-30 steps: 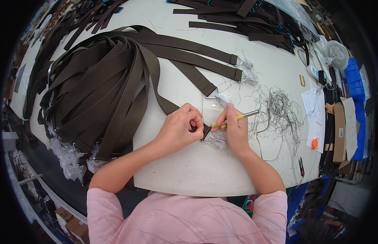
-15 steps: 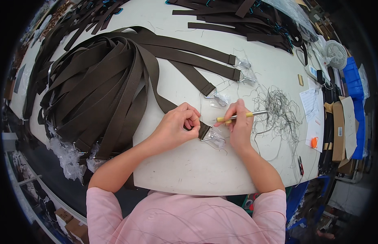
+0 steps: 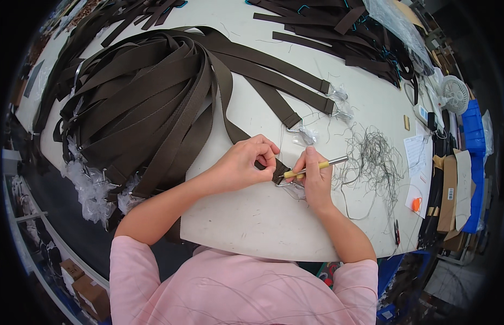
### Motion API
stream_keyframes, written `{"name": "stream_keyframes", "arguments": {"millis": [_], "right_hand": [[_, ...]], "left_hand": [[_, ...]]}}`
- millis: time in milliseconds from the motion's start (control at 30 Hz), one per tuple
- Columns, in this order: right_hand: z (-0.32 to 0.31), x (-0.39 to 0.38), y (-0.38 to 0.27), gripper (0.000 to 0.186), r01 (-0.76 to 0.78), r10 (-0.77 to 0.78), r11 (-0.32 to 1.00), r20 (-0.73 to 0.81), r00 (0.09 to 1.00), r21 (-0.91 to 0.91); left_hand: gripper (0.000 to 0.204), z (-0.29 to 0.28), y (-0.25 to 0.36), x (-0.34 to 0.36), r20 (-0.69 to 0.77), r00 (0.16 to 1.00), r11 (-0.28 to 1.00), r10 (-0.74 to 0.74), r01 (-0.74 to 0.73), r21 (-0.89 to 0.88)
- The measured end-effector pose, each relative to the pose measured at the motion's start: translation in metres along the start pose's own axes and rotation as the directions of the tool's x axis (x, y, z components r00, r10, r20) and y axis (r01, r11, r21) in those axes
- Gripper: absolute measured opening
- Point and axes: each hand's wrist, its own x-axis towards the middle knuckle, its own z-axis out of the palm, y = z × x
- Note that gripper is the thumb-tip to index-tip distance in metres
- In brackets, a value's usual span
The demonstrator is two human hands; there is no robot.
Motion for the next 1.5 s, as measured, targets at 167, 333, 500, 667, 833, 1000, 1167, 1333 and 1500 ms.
{"name": "stream_keyframes", "arguments": {"millis": [167, 333, 500, 667, 833, 1000, 1167, 1333, 1500], "right_hand": [[0.0, 0.001, 0.001, 0.052, -0.007, 0.007, 1.0, -0.007, 1.0, -0.011], [0.003, 0.0, -0.003, 0.053, -0.019, 0.019, 1.0, -0.027, 0.999, 0.007], [-0.01, 0.005, 0.013, 0.059, 0.081, -0.073, 0.983, -0.05, 0.996, 0.164], [-0.003, 0.004, 0.007, 0.058, 0.072, -0.068, 0.987, -0.033, 0.997, 0.146], [0.002, 0.0, 0.0, 0.056, 0.065, -0.065, 0.997, -0.002, 0.998, -0.043], [0.004, -0.001, 0.002, 0.05, 0.083, -0.082, 0.996, 0.029, 0.996, -0.017], [0.003, -0.001, 0.003, 0.049, 0.081, -0.079, 0.995, 0.039, 0.996, -0.061], [0.005, -0.002, 0.0, 0.049, 0.064, -0.063, 0.997, 0.03, 0.998, -0.037], [0.005, -0.001, 0.003, 0.049, 0.081, -0.079, 0.995, 0.035, 0.996, -0.061]], "left_hand": [[0.007, -0.001, 0.0, 0.0, 0.023, 1.0, 1.0, 0.018, -0.018, -0.008], [0.01, -0.002, -0.002, 0.001, 0.013, 1.0, 0.999, 0.024, -0.024, -0.029], [0.018, -0.007, 0.013, -0.003, 0.151, 0.979, 0.98, 0.137, -0.156, 0.127], [0.019, -0.001, 0.012, -0.004, 0.227, 0.948, 0.891, 0.224, -0.294, 0.346], [0.016, -0.007, 0.005, -0.004, 0.226, 0.926, 0.859, 0.301, -0.367, 0.356], [0.016, -0.005, 0.008, -0.004, 0.208, 0.937, 0.834, 0.28, -0.345, 0.431], [0.017, 0.0, 0.005, -0.006, 0.194, 0.91, 0.752, 0.365, -0.412, 0.515], [0.025, 0.003, 0.003, -0.006, 0.195, 0.9, 0.702, 0.39, -0.428, 0.57], [0.025, 0.004, 0.001, -0.008, 0.193, 0.897, 0.68, 0.398, -0.43, 0.594]]}}
